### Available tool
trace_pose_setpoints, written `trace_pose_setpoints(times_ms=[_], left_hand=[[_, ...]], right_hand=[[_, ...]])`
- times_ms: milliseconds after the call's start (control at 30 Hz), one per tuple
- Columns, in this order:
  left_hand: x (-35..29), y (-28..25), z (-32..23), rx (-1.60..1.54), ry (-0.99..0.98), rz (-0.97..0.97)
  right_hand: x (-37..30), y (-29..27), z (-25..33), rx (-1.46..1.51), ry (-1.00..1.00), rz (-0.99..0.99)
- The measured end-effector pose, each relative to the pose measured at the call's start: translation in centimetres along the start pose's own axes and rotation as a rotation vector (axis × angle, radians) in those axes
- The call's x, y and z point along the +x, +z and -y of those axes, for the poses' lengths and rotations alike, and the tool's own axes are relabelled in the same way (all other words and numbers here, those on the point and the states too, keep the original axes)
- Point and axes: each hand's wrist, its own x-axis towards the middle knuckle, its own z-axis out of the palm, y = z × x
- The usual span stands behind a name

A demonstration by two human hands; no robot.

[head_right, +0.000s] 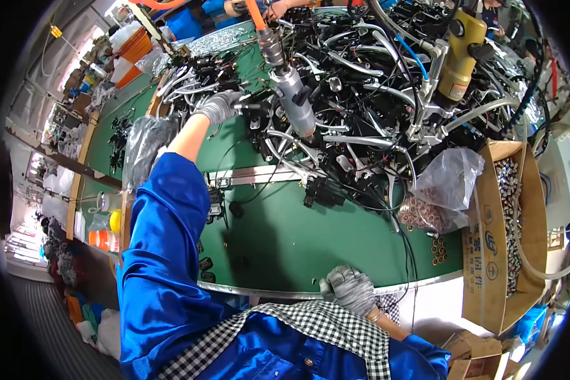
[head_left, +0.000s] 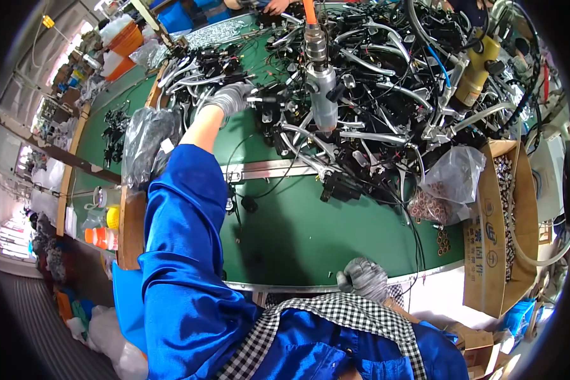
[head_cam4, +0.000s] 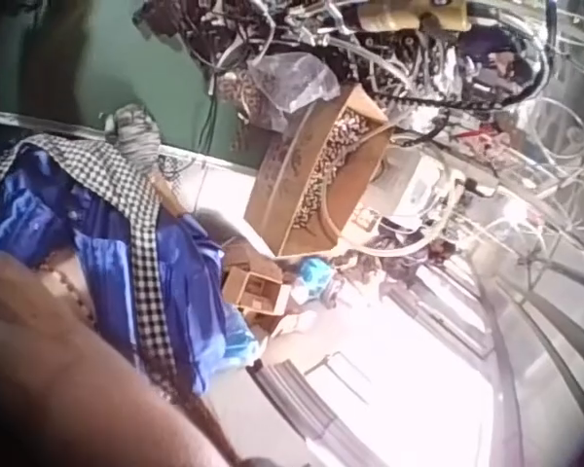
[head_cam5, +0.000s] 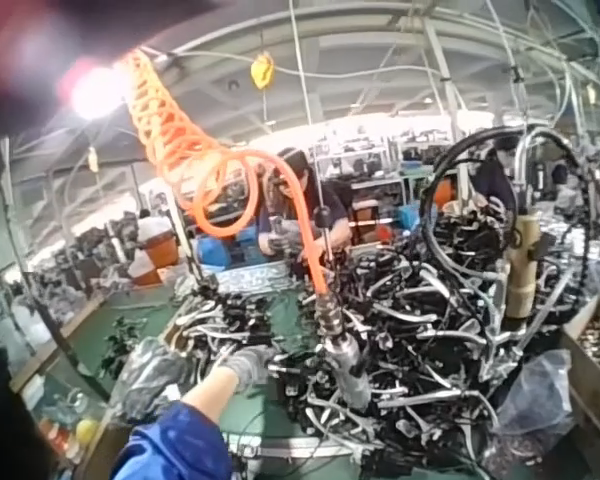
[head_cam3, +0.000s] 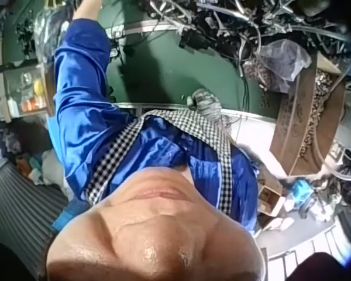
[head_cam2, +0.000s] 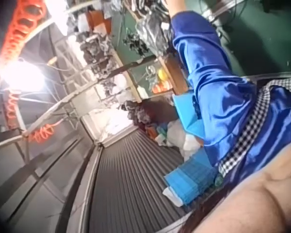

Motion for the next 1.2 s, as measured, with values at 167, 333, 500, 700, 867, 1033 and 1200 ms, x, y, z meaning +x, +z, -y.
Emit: trace_pose_setpoints(times_ms=[167, 333, 500, 700, 867, 1033, 1200], left_hand=[[2.4, 3.5, -1.2, 0.131, -0.088, 0.132], [-3.2, -3.8, -4.7, 0.379, -0.06, 0.152], [-10.7, -4.7, -3.3, 0.491, -0.124, 0.104], [-24.2, -0.8, -7.9, -0.449, -0.202, -0.243], [-30.4, 4.4, -20.9, -0.143, 0.149, -0.382], [-29.6, 4.7, -30.6, -0.564, -0.108, 0.06], [-28.3, 6.9, -30.4, -0.82, 0.088, -0.065]], right_hand=[[1.1, -0.6, 0.8, -0.019, 0.038, -0.008], [0.0, -0.3, 1.1, 0.016, 0.047, 0.013], [0.8, -0.9, 1.2, 0.043, 0.056, 0.034], [1.4, -2.5, 1.0, 0.193, 0.127, 0.118], [4.2, -3.1, 0.9, 0.725, 0.248, -0.271], [4.6, -5.0, -1.0, 0.861, 0.401, -0.396], [2.0, -7.6, -2.5, 0.378, 0.226, -0.27]])
